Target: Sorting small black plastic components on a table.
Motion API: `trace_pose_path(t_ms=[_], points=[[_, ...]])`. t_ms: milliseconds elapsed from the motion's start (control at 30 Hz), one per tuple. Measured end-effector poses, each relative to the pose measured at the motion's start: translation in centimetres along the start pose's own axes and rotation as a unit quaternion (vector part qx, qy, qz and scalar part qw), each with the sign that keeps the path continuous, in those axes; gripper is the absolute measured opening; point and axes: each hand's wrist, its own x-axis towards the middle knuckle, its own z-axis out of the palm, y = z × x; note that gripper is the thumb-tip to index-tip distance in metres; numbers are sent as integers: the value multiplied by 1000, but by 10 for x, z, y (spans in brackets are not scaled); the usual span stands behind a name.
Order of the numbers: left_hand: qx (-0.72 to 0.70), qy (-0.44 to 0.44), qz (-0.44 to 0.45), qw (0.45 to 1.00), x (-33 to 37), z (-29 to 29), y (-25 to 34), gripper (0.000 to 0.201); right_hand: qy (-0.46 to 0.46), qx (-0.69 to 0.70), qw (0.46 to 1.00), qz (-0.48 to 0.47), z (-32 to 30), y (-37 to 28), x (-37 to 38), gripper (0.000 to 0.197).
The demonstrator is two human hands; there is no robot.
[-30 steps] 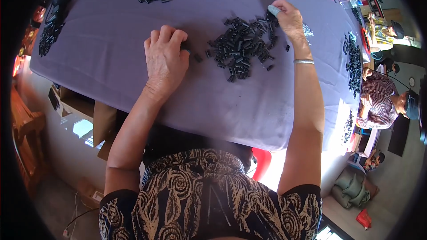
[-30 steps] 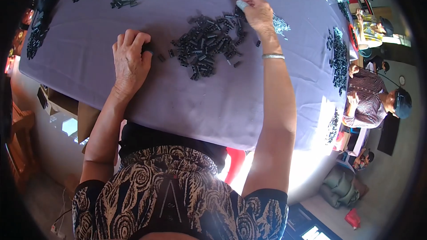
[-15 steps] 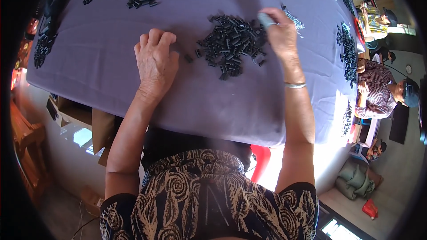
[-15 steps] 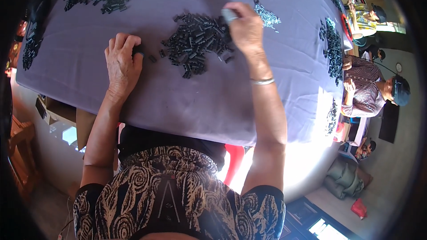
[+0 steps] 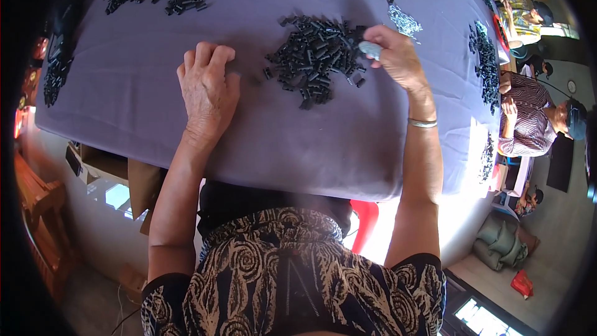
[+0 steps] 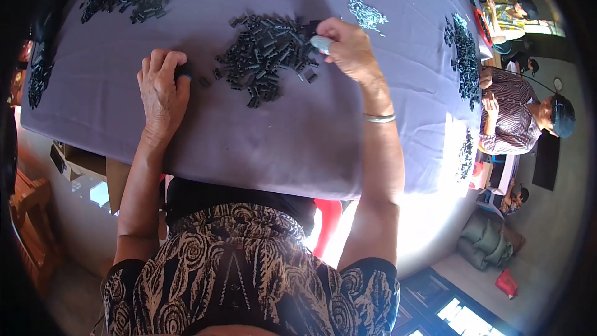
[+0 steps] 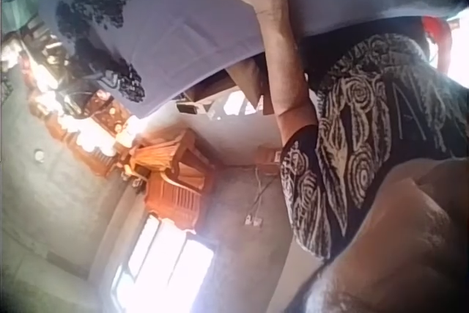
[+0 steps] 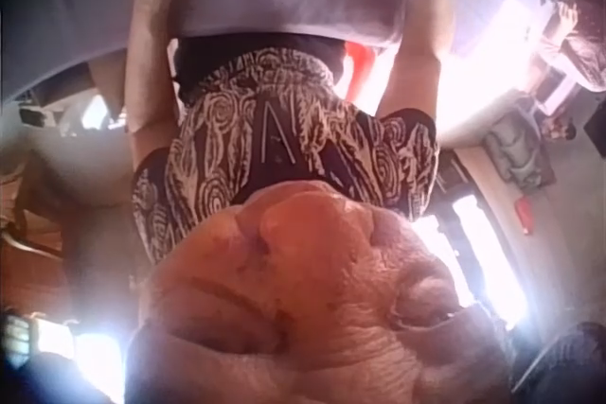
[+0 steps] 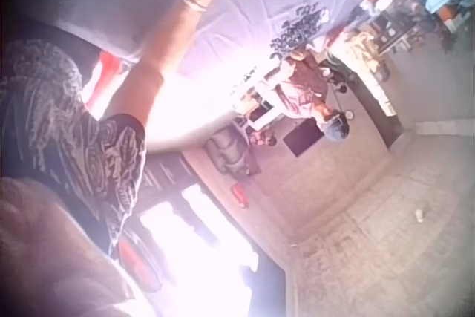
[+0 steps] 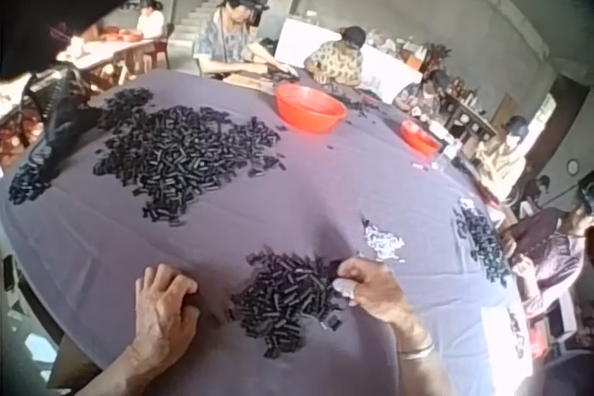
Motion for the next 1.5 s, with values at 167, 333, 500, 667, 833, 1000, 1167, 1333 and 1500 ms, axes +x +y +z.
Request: trace_pose_path(t_ms=[167,333,500,667,833,1000,1167,1333,1500], points=[[2,-5,-5,1000,-3,-1,-1,32,-4,-24,1000,-4,13,-9,9,13],[2,-6,-5,1000,-1,-4,2,32,202,-145,965,-80,-44,14,54,20],[1,-3,-3,1000,0,-3,5,32,224,-172,959,32,-85,51,120,21],[3,-6,-13,1000,-1,-4,3,31,160,-302,938,57,-65,33,134,20],[0,-4,-8,1000,0,-2,2,31,147,-343,928,20,-57,18,130,20],[1,4,-1,1000,0,1,0,32,108,-198,974,-18,-26,-11,94,19],[2,3,-8,1000,0,4,-1,29,69,-70,993,-69,20,-14,47,17],[4,2,-7,1000,0,3,-3,27,120,-67,983,-122,38,-18,12,14],[4,2,-5,1000,2,2,-3,28,294,-198,920,-169,-5,17,24,16]])
